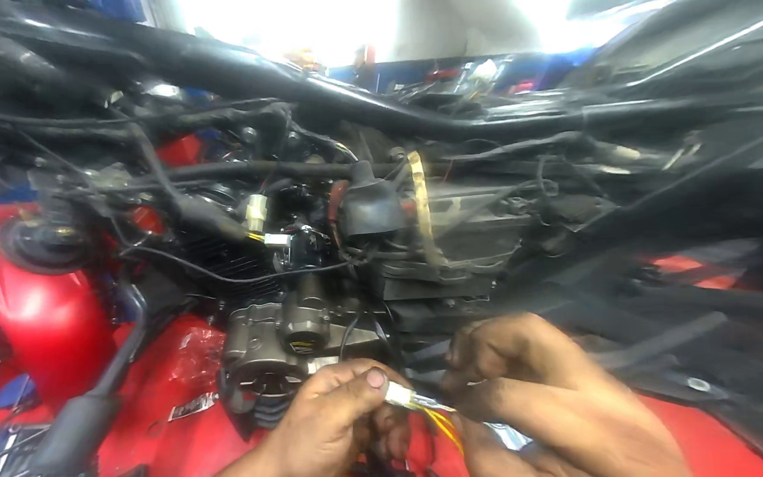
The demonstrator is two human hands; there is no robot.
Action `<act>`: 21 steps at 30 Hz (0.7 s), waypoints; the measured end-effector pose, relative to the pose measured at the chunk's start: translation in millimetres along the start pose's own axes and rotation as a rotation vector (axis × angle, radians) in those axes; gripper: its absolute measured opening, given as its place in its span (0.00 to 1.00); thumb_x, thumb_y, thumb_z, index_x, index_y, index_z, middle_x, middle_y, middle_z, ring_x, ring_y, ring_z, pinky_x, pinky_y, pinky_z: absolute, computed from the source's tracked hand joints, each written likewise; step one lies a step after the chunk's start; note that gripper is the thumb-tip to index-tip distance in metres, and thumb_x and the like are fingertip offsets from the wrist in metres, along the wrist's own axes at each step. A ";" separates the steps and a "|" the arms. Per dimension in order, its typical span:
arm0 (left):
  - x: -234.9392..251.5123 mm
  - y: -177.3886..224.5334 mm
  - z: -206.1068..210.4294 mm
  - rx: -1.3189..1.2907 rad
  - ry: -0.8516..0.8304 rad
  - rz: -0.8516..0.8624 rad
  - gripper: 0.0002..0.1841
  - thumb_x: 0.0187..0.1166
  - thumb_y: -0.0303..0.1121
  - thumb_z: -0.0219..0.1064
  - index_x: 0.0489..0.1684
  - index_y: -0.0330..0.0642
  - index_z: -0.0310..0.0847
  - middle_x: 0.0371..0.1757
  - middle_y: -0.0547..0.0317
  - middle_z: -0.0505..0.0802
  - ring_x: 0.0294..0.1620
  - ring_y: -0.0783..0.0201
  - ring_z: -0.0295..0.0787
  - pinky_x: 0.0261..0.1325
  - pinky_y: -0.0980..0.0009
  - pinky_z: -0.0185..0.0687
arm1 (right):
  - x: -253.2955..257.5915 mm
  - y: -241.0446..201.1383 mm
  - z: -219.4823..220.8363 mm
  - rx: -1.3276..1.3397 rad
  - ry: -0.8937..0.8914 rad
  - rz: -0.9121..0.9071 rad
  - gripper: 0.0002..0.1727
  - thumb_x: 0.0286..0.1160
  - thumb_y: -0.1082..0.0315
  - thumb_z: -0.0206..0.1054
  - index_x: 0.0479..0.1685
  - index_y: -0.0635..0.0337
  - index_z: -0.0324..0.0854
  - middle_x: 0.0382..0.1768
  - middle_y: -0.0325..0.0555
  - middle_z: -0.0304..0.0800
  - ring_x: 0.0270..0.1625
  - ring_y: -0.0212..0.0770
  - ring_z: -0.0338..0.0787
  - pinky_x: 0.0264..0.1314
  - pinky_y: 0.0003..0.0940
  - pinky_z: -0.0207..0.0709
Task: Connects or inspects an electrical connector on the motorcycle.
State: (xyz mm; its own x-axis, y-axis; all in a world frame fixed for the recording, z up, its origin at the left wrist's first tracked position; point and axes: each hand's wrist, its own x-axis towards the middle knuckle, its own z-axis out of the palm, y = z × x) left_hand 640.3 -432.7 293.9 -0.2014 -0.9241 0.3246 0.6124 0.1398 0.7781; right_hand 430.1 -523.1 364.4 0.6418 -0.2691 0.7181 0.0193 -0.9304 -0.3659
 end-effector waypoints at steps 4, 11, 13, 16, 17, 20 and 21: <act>2.0 1.2 1.4 0.131 -0.004 0.037 0.19 0.93 0.41 0.53 0.56 0.33 0.83 0.33 0.57 0.86 0.33 0.65 0.84 0.43 0.66 0.84 | 1.2 -1.5 -0.2 -0.038 -0.020 0.005 0.07 0.68 0.67 0.70 0.24 0.52 0.83 0.43 0.41 0.81 0.48 0.30 0.81 0.47 0.23 0.78; 1.4 0.0 3.9 0.217 -0.018 0.089 0.17 0.93 0.38 0.55 0.58 0.32 0.83 0.35 0.55 0.88 0.33 0.66 0.85 0.42 0.66 0.85 | -4.4 1.1 -6.5 -0.022 -0.071 0.046 0.06 0.68 0.68 0.70 0.25 0.53 0.85 0.39 0.42 0.80 0.45 0.31 0.80 0.43 0.24 0.75; 1.2 -1.3 5.3 0.225 -0.017 0.088 0.17 0.93 0.39 0.55 0.58 0.32 0.83 0.35 0.56 0.88 0.33 0.67 0.85 0.42 0.67 0.85 | -6.0 -2.2 -8.7 -0.023 -0.100 0.071 0.07 0.68 0.68 0.69 0.24 0.56 0.85 0.40 0.45 0.80 0.45 0.32 0.80 0.43 0.24 0.74; 0.9 -1.9 7.0 0.288 -0.018 0.109 0.17 0.93 0.38 0.55 0.58 0.32 0.82 0.37 0.55 0.90 0.33 0.67 0.85 0.42 0.68 0.85 | -8.8 -3.3 -9.1 -0.013 -0.109 0.079 0.08 0.68 0.69 0.68 0.23 0.57 0.82 0.39 0.47 0.80 0.45 0.34 0.80 0.43 0.25 0.75; 0.6 -0.8 7.9 0.347 -0.005 0.124 0.17 0.93 0.38 0.55 0.58 0.31 0.82 0.38 0.54 0.90 0.34 0.68 0.86 0.42 0.68 0.86 | -9.6 -3.3 -8.5 -0.014 -0.106 0.077 0.08 0.68 0.68 0.69 0.23 0.57 0.82 0.39 0.46 0.80 0.45 0.34 0.80 0.43 0.25 0.75; -1.0 4.8 10.9 0.556 0.055 0.183 0.16 0.91 0.37 0.60 0.57 0.30 0.83 0.40 0.53 0.91 0.35 0.67 0.88 0.41 0.69 0.89 | -11.3 -6.5 -5.1 -0.078 -0.114 0.087 0.07 0.70 0.67 0.69 0.25 0.55 0.84 0.39 0.45 0.79 0.45 0.34 0.79 0.44 0.25 0.74; -1.6 6.3 12.3 0.609 0.075 0.185 0.16 0.90 0.37 0.62 0.56 0.30 0.83 0.41 0.53 0.92 0.35 0.68 0.89 0.40 0.70 0.90 | -12.1 -7.4 -3.5 -0.107 -0.121 0.084 0.07 0.71 0.66 0.68 0.26 0.55 0.84 0.39 0.45 0.79 0.45 0.35 0.79 0.44 0.26 0.74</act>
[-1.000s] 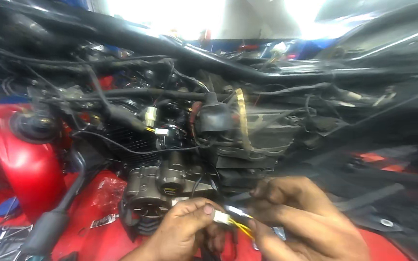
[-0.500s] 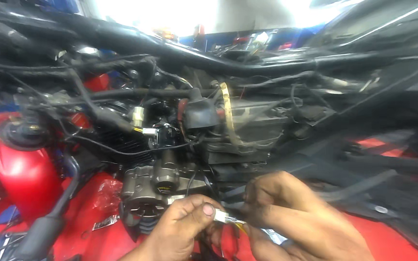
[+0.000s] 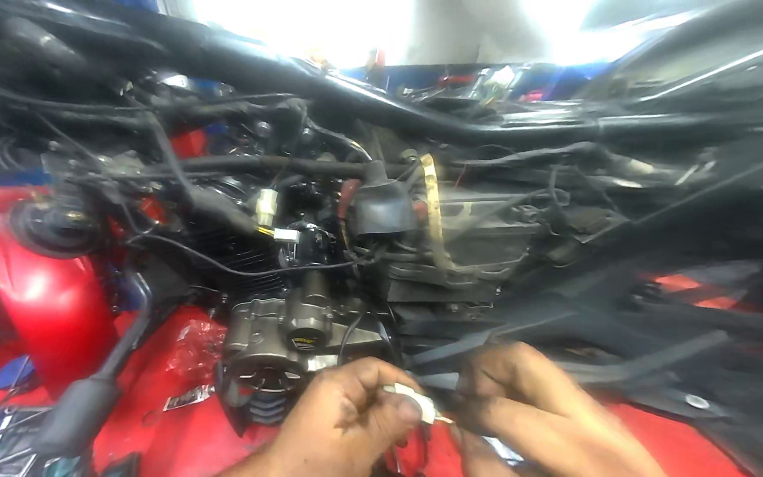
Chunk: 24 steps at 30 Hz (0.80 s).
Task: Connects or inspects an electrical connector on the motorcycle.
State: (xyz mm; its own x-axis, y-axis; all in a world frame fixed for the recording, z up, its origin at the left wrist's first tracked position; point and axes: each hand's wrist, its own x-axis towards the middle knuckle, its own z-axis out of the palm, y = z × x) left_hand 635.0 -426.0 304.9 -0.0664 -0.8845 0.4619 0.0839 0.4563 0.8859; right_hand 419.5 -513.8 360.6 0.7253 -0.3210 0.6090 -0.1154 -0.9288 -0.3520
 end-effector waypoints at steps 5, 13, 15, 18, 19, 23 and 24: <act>-2.0 2.3 5.4 0.183 0.097 0.064 0.17 0.85 0.41 0.68 0.52 0.32 0.86 0.36 0.57 0.92 0.30 0.73 0.87 0.35 0.75 0.87 | -2.5 -1.5 7.7 -0.065 0.045 -0.029 0.07 0.72 0.65 0.70 0.28 0.54 0.85 0.40 0.45 0.80 0.47 0.35 0.81 0.46 0.25 0.76; 3.7 3.6 18.3 1.016 0.348 0.632 0.20 0.82 0.54 0.68 0.41 0.43 0.89 0.31 0.61 0.91 0.40 0.65 0.91 0.55 0.66 0.87 | -12.1 30.7 30.2 0.258 0.161 -0.022 0.07 0.80 0.58 0.72 0.50 0.44 0.92 0.48 0.36 0.82 0.55 0.25 0.83 0.59 0.19 0.79; 4.8 3.6 19.9 1.074 0.351 0.664 0.19 0.82 0.53 0.69 0.41 0.43 0.89 0.31 0.61 0.90 0.39 0.64 0.90 0.54 0.67 0.86 | -16.4 36.2 29.8 0.339 0.172 -0.020 0.08 0.80 0.60 0.72 0.51 0.46 0.92 0.47 0.35 0.89 0.54 0.28 0.87 0.59 0.23 0.83; 5.6 2.9 19.6 1.107 0.325 0.688 0.18 0.82 0.51 0.69 0.39 0.43 0.89 0.30 0.60 0.90 0.39 0.62 0.89 0.52 0.66 0.85 | -21.8 37.6 27.6 0.448 0.188 0.026 0.07 0.77 0.63 0.75 0.49 0.49 0.92 0.48 0.33 0.92 0.54 0.29 0.90 0.58 0.24 0.86; 5.8 2.2 20.1 1.108 0.321 0.695 0.18 0.82 0.50 0.69 0.39 0.43 0.89 0.30 0.60 0.89 0.38 0.62 0.89 0.52 0.66 0.85 | -22.9 37.9 28.0 0.477 0.187 0.036 0.06 0.77 0.62 0.75 0.46 0.49 0.91 0.47 0.32 0.92 0.54 0.29 0.90 0.58 0.24 0.86; 6.8 1.5 22.3 1.112 0.296 0.696 0.18 0.83 0.50 0.68 0.40 0.43 0.89 0.30 0.60 0.89 0.40 0.61 0.89 0.53 0.66 0.84 | -24.0 38.1 29.8 0.470 0.151 0.016 0.06 0.81 0.58 0.71 0.42 0.49 0.86 0.46 0.31 0.88 0.55 0.28 0.87 0.61 0.24 0.82; 7.3 1.3 22.0 1.108 0.283 0.695 0.17 0.84 0.50 0.67 0.40 0.43 0.88 0.30 0.60 0.89 0.40 0.61 0.88 0.53 0.66 0.84 | -23.7 38.5 30.3 0.447 0.144 0.001 0.07 0.82 0.57 0.70 0.41 0.49 0.85 0.46 0.32 0.88 0.56 0.28 0.87 0.62 0.25 0.82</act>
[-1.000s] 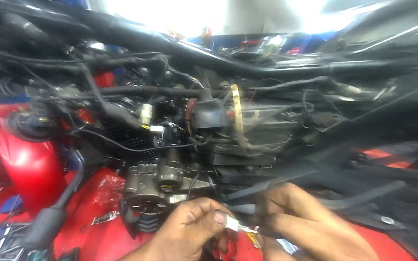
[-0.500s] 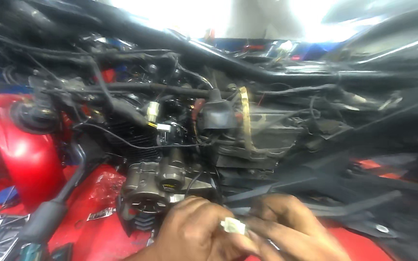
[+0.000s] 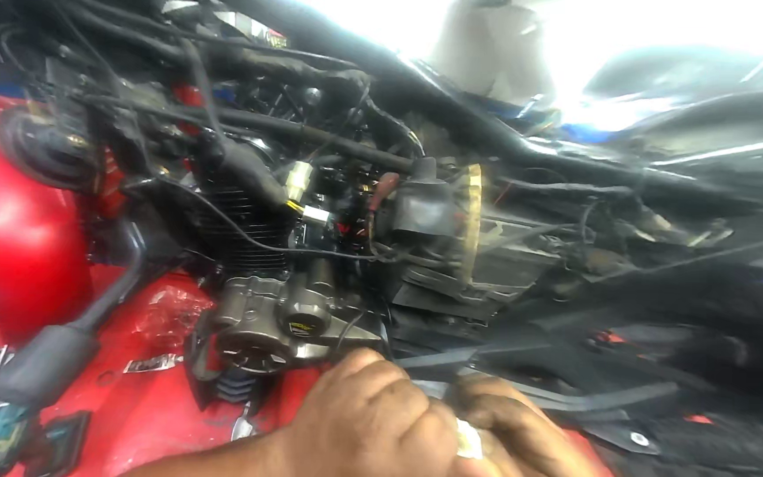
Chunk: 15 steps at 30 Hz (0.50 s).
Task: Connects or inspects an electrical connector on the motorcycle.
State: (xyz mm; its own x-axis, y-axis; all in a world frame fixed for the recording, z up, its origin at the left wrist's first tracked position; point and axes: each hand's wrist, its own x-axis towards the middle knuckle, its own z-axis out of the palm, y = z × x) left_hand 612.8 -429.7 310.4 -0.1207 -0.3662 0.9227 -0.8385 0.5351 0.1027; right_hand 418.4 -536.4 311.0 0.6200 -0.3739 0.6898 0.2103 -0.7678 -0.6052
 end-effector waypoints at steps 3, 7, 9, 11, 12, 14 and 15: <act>0.9 -3.1 -1.1 -0.038 -0.045 0.009 0.17 0.85 0.49 0.66 0.39 0.44 0.86 0.31 0.59 0.88 0.41 0.60 0.88 0.55 0.65 0.83 | 2.3 0.7 0.9 -0.072 -0.043 -0.032 0.08 0.84 0.58 0.67 0.40 0.51 0.82 0.44 0.35 0.88 0.54 0.29 0.88 0.62 0.27 0.82; 2.0 -8.7 -7.7 -0.121 -0.093 -0.001 0.18 0.86 0.50 0.64 0.39 0.43 0.86 0.32 0.58 0.89 0.43 0.59 0.90 0.57 0.65 0.84 | 4.8 -3.3 2.3 -0.059 -0.089 -0.042 0.09 0.82 0.60 0.68 0.39 0.54 0.81 0.44 0.38 0.88 0.54 0.31 0.89 0.60 0.28 0.83; 0.4 -12.3 -10.2 -0.186 -0.103 -0.022 0.20 0.87 0.51 0.62 0.38 0.42 0.86 0.31 0.57 0.89 0.44 0.59 0.90 0.58 0.64 0.85 | 5.9 -6.0 4.4 -0.051 -0.108 -0.036 0.08 0.82 0.61 0.69 0.40 0.55 0.81 0.44 0.38 0.88 0.56 0.31 0.89 0.62 0.28 0.83; -2.2 -15.2 -12.3 -0.250 -0.116 -0.069 0.22 0.87 0.52 0.62 0.39 0.41 0.87 0.33 0.56 0.91 0.46 0.59 0.91 0.60 0.63 0.86 | 6.4 -7.4 7.4 -0.068 -0.106 -0.032 0.07 0.82 0.62 0.69 0.41 0.55 0.81 0.45 0.39 0.89 0.55 0.32 0.89 0.61 0.28 0.85; -3.4 -17.8 -12.8 -0.271 -0.118 -0.089 0.22 0.87 0.53 0.61 0.40 0.41 0.88 0.34 0.56 0.91 0.46 0.60 0.92 0.61 0.63 0.86 | 7.8 -6.9 8.3 -0.071 -0.099 -0.031 0.06 0.81 0.63 0.70 0.41 0.55 0.82 0.44 0.39 0.90 0.54 0.32 0.90 0.60 0.28 0.85; -7.3 -24.3 -13.6 -0.301 -0.123 -0.128 0.23 0.87 0.53 0.62 0.43 0.41 0.89 0.36 0.57 0.93 0.48 0.62 0.92 0.62 0.63 0.86 | 10.8 -6.7 9.8 -0.101 -0.091 -0.011 0.05 0.80 0.63 0.72 0.43 0.54 0.85 0.44 0.38 0.90 0.53 0.31 0.90 0.58 0.26 0.86; -10.8 -27.3 -13.0 -0.298 -0.118 -0.139 0.23 0.87 0.54 0.61 0.43 0.41 0.89 0.36 0.57 0.93 0.48 0.62 0.92 0.61 0.64 0.86 | 11.8 -6.8 10.7 -0.126 -0.087 -0.005 0.05 0.80 0.63 0.72 0.44 0.53 0.86 0.44 0.37 0.90 0.51 0.30 0.89 0.56 0.25 0.86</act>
